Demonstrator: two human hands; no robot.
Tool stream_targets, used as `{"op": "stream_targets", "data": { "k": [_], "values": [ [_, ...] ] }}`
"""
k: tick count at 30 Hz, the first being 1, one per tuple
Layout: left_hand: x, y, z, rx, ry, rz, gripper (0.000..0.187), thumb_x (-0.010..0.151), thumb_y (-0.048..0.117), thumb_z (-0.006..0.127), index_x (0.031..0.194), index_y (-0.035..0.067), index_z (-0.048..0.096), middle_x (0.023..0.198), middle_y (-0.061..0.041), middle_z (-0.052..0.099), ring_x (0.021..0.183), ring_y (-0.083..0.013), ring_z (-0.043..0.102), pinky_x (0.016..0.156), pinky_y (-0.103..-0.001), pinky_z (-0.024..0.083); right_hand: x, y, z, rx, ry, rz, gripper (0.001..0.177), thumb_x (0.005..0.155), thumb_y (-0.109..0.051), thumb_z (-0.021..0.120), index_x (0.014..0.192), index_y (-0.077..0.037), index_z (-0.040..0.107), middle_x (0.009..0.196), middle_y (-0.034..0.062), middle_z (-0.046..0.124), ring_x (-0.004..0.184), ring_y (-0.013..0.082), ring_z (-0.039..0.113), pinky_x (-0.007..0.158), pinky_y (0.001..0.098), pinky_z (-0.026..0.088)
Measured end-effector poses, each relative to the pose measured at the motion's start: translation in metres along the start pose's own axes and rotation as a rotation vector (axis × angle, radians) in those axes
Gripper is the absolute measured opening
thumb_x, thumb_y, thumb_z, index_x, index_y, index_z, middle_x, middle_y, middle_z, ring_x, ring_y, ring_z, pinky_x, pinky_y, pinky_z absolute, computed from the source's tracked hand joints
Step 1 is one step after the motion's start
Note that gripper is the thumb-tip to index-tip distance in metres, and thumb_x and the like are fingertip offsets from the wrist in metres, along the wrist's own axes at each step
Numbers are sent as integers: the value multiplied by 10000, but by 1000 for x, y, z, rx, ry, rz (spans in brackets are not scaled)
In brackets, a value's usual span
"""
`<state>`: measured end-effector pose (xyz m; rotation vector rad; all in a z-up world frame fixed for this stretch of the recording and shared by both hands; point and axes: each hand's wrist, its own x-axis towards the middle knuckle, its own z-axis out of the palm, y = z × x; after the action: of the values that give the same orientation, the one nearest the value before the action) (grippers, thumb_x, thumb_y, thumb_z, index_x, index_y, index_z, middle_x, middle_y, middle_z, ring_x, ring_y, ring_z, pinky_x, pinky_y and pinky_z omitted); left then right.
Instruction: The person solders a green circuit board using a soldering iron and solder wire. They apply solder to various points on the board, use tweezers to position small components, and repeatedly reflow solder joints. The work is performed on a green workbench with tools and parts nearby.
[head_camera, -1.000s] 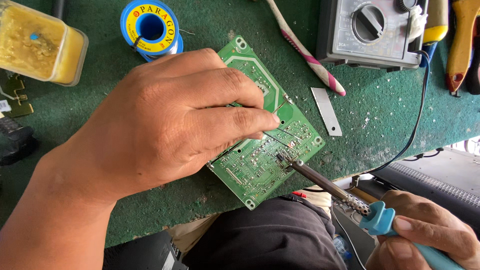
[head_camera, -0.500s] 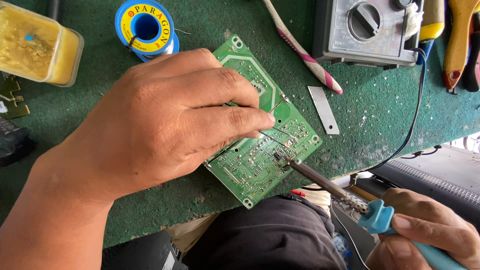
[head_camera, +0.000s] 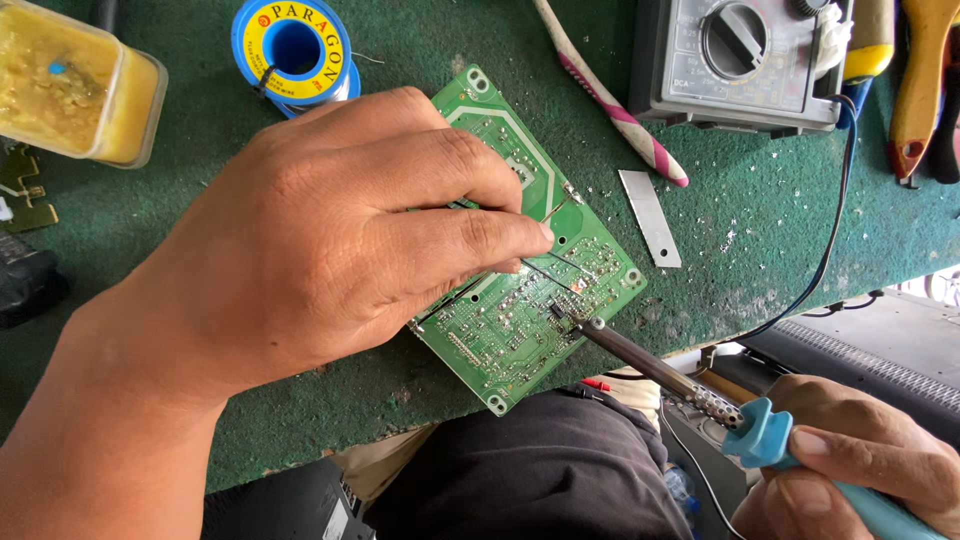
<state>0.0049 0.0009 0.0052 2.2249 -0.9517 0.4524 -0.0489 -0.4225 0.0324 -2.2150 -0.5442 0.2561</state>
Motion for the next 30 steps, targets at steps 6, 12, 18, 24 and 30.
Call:
{"op": "stream_targets", "data": {
  "k": [6,12,18,24,30],
  "values": [
    [0,0,0,1,-2,-4,258,1098,-133,681,1201,93,751,1158,-54,705,867,-319,543,719,-440,486,6,-3,8,42,30,-41,289,954,-243,622,1231,-167,656,855,-55,697,683,98,718,737,271,646],
    [1,0,0,16,-2,0,268,1094,-143,691,1202,88,771,1152,-48,711,866,-312,541,727,-427,487,8,20,-13,24,78,-70,262,980,-233,599,1226,-156,643,833,-58,660,661,90,696,734,259,630],
    [1,-1,0,-24,8,11,208,1118,-112,703,1203,65,769,1160,-79,722,852,-324,542,732,-432,490,10,40,-29,115,-389,-21,283,997,-265,559,898,-166,805,879,-5,888,754,150,894,787,295,732],
    [2,-1,-1,-62,22,29,196,1122,-129,693,1192,37,770,1142,-99,714,830,-314,521,751,-427,487,3,-2,4,18,13,-77,296,968,-229,611,1255,-165,643,893,-72,706,723,81,760,774,263,663],
    [2,-1,0,-31,18,32,203,1126,-128,687,1181,47,774,1149,-89,715,838,-314,525,748,-426,492,6,-4,-1,-7,-25,-38,307,951,-228,630,1252,-175,659,903,-53,725,735,106,772,800,292,674]
  ]
}}
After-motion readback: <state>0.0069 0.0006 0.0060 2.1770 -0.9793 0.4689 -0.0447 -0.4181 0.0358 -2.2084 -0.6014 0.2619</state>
